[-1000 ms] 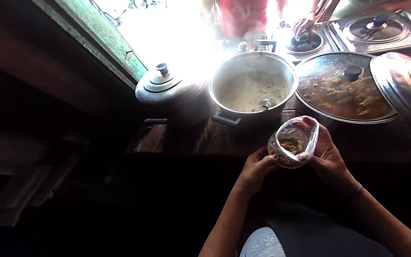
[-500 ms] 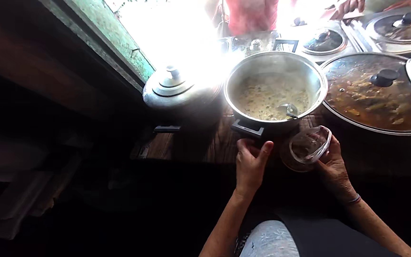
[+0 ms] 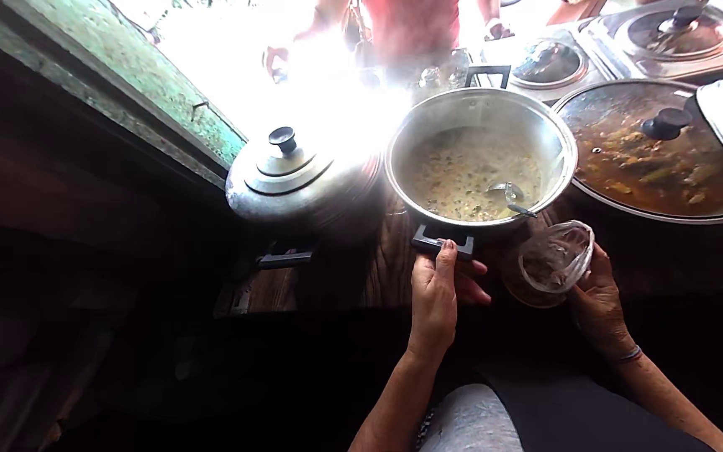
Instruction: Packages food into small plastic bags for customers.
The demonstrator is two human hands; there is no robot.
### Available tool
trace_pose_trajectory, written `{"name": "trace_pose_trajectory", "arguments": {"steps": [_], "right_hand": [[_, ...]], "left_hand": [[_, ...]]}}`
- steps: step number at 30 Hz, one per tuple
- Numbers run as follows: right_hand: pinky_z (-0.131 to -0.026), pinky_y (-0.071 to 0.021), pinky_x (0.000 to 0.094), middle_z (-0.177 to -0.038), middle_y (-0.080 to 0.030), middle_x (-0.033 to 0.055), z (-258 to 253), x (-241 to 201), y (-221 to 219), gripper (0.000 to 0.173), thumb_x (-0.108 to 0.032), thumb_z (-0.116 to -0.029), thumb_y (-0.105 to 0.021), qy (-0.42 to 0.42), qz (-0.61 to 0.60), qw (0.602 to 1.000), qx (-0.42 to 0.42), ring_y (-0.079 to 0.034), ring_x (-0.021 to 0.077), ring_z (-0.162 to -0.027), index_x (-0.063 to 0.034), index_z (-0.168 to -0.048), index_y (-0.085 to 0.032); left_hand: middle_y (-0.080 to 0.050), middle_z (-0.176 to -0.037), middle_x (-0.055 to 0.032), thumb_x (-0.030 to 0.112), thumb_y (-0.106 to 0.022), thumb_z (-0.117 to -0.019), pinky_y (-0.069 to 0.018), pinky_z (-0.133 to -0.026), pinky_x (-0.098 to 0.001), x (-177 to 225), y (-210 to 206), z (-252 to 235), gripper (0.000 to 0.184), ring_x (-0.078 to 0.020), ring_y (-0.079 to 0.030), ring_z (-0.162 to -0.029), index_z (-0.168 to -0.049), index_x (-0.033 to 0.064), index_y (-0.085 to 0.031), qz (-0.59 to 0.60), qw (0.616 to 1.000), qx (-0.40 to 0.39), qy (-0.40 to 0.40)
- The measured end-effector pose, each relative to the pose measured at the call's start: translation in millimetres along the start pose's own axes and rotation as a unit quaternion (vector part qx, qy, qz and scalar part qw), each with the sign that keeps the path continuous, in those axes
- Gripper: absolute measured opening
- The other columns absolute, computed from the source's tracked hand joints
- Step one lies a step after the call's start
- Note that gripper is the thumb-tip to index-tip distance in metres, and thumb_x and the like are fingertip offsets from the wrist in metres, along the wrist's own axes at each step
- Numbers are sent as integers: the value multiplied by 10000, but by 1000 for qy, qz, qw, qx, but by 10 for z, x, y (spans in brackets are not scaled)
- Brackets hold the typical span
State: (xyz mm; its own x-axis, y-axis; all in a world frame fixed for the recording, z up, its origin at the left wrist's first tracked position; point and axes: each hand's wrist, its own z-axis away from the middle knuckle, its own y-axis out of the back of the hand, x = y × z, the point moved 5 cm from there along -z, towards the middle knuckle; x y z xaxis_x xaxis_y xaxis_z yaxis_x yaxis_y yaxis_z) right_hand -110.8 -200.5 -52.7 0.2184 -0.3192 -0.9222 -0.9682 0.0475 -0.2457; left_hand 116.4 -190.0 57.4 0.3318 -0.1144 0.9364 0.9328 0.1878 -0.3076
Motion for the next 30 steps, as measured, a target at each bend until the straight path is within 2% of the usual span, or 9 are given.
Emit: {"name": "trace_pose_trajectory", "arguments": {"steps": [3,5,7,10,13,17,20,25,30], "right_hand": [[-1077,-483,244,-1356,-619,-67,-36,-35,132,471,-253,-942,-682,33,77,996,-10,-580,49,-1254,-47,-1348,-561],[-1042,-485,272,-1313,-631,-71,-148,-155,327,303,-353,-1010,-531,81,147,986,5,-574,68,-1238,-165,-1201,-671],[-992,-521,316,-1278,-635,-50,-316,-322,510,344,-420,-1060,-425,127,193,973,29,-598,103,-1205,-179,-1202,-625],[-945,-540,344,-1210,-624,51,-903,-645,453,438,-378,-1105,-342,160,272,947,50,-622,106,-1114,-10,-1250,-531],[-997,-513,402,-1259,-628,223,-1818,-788,-41,433,-281,-1085,-428,95,357,929,-17,-632,223,-1145,80,-1282,-564],[-1082,-417,534,-1342,-617,239,-2962,-505,-745,434,-284,-1095,-454,-46,387,909,-150,-587,345,-1257,-1,-1405,-564],[-1081,-389,611,-1369,-577,272,-3524,-163,-1057,516,-368,-1109,-397,-116,453,853,-232,-538,408,-1309,42,-1380,-553],[-990,-445,627,-1247,-621,287,-3782,-85,-1018,342,-177,-1071,-450,-83,558,762,-318,-591,432,-1213,82,-1195,-636],[-1014,-419,637,-1233,-635,292,-3659,-306,-513,433,-277,-1103,-400,-52,586,739,-329,-584,450,-1229,62,-1197,-653]], "left_hand": [[-655,-705,-13,142,-267,-1118,-451,-444,-148,-29,-10,-3,343,-18,-548,-489,-1127,-20,-569,54,999,-5,3],[-589,-610,31,139,-260,-1111,-413,-422,-125,-71,-36,-15,360,12,-500,-450,-1105,-9,-588,60,998,-20,-6],[-569,-585,43,146,-241,-1107,-420,-423,-126,-110,-52,-13,349,13,-499,-442,-1106,8,-561,61,997,-41,-19],[-571,-580,57,151,-225,-1101,-460,-434,-146,-137,-37,-58,324,0,-533,-450,-1118,20,-522,40,995,-70,-53],[-547,-547,74,152,-227,-1098,-460,-420,-156,-158,-20,-65,336,-2,-526,-431,-1106,25,-538,24,995,-71,-65],[-482,-502,93,180,-258,-1094,-417,-377,-150,-166,-36,-78,371,8,-461,-380,-1036,63,-606,24,995,-47,-83],[-459,-480,92,195,-265,-1089,-390,-354,-148,-159,-62,-56,389,8,-426,-349,-998,93,-629,17,997,-2,-81],[-485,-488,78,207,-213,-1087,-366,-333,-146,-48,21,-156,432,7,-412,-338,-898,127,-593,-60,991,83,-92],[-525,-557,87,185,-173,-1106,-327,-336,-118,185,255,-536,445,29,-376,-353,-863,138,-543,-117,979,137,-95]]}}
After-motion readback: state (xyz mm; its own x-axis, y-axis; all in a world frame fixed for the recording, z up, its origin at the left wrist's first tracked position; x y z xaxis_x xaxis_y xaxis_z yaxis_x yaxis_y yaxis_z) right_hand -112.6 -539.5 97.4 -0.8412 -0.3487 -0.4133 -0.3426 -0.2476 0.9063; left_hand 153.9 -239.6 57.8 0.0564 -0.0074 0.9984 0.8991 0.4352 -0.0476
